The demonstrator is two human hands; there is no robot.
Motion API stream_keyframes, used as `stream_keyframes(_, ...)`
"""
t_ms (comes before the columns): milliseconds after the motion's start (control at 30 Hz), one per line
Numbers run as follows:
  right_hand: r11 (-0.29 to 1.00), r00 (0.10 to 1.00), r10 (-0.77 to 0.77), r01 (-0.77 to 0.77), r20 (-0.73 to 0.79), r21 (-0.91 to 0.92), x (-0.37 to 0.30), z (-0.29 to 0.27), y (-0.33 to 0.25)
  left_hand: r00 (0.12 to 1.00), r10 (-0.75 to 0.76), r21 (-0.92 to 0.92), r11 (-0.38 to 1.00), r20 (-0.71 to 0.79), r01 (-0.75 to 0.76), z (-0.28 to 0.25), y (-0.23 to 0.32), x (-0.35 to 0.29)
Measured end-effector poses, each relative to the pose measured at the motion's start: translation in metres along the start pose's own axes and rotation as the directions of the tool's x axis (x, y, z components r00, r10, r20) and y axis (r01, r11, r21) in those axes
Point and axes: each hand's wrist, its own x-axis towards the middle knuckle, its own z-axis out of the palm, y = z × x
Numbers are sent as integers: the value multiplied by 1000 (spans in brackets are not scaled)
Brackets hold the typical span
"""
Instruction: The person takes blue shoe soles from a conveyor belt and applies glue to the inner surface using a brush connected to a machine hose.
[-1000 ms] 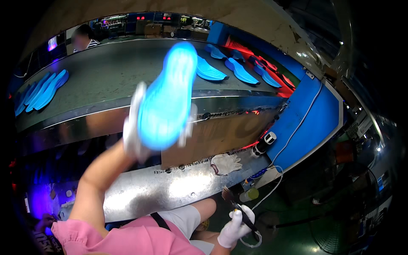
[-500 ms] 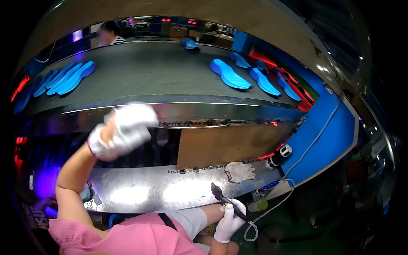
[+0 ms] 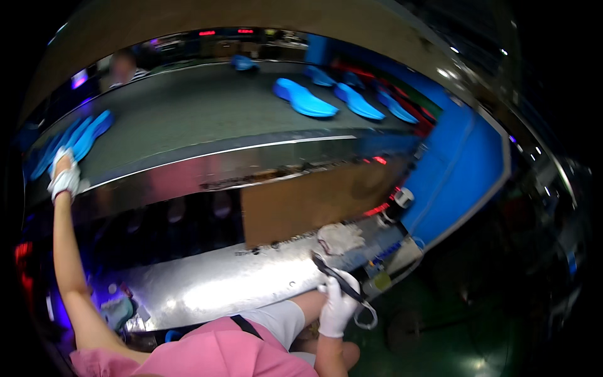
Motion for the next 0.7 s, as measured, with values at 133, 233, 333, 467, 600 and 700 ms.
stream_keyframes(133, 999, 994, 44, -44, -97, 10, -2, -19, 0, 952, -34, 187, 982, 303, -25, -44, 72, 6)
stream_keyframes(233, 997, 992, 67, -63, -109, 36, -6, -18, 0, 958, -7, 57, 998, 285, -10, -108, 135, -15)
stream_keyframes(333, 994, 995, 93, -90, -39, 62, -10, -4, 5, 966, 242, -264, 941, 93, -211, -92, 86, -20)
stream_keyframes(467, 996, 994, 84, -86, -73, -21, -12, -3, 11, 943, 334, -587, 759, -18, -280, -67, 96, -25)
stream_keyframes(600, 997, 999, 13, -17, -51, -70, -9, -21, 15, 958, 277, -732, 636, -81, -245, -86, 174, -32)
stream_keyframes(700, 996, 999, -33, 32, -3, -87, -2, -27, 20, 994, 109, -878, 476, -3, -54, -127, 242, -110)
